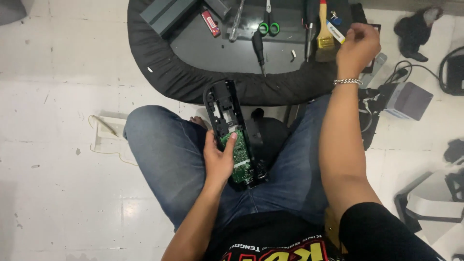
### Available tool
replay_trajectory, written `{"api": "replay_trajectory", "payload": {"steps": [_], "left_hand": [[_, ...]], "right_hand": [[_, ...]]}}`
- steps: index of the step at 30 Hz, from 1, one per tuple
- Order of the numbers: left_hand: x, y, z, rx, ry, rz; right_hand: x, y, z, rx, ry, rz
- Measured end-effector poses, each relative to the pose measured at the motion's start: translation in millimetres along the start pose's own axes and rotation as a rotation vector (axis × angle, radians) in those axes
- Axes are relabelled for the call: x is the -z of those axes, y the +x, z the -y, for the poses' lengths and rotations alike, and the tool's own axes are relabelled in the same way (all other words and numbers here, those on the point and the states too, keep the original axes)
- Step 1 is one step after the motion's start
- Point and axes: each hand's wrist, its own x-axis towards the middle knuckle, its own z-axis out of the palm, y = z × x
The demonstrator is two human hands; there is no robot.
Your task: Assembling and repairing printer components, including fitting a circuit board into its housing and attaching the control panel faceplate.
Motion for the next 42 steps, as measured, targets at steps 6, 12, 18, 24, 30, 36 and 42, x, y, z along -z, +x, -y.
{"api": "replay_trajectory", "payload": {"steps": [6,12,18,24,30,36,42], "left_hand": [[4,-3,15,0.004,0.122,-0.004],[5,-1,22,-0.024,0.09,-0.022],[-4,2,24,-0.003,0.099,-0.004],[-16,1,15,0.046,0.103,0.042],[-20,2,8,0.048,0.149,0.057],[-28,10,12,-0.105,0.106,0.03],[-34,13,24,-0.187,0.136,0.1]], "right_hand": [[-34,7,-52,0.039,0.095,0.086],[-53,24,-37,0.036,0.018,0.253],[-53,24,-28,0.006,-0.029,0.322],[-47,21,-36,0.04,-0.055,0.379],[-19,19,-22,0.081,0.112,0.254],[100,-10,139,0.387,0.342,0.299],[166,-106,227,0.288,0.471,0.395]]}}
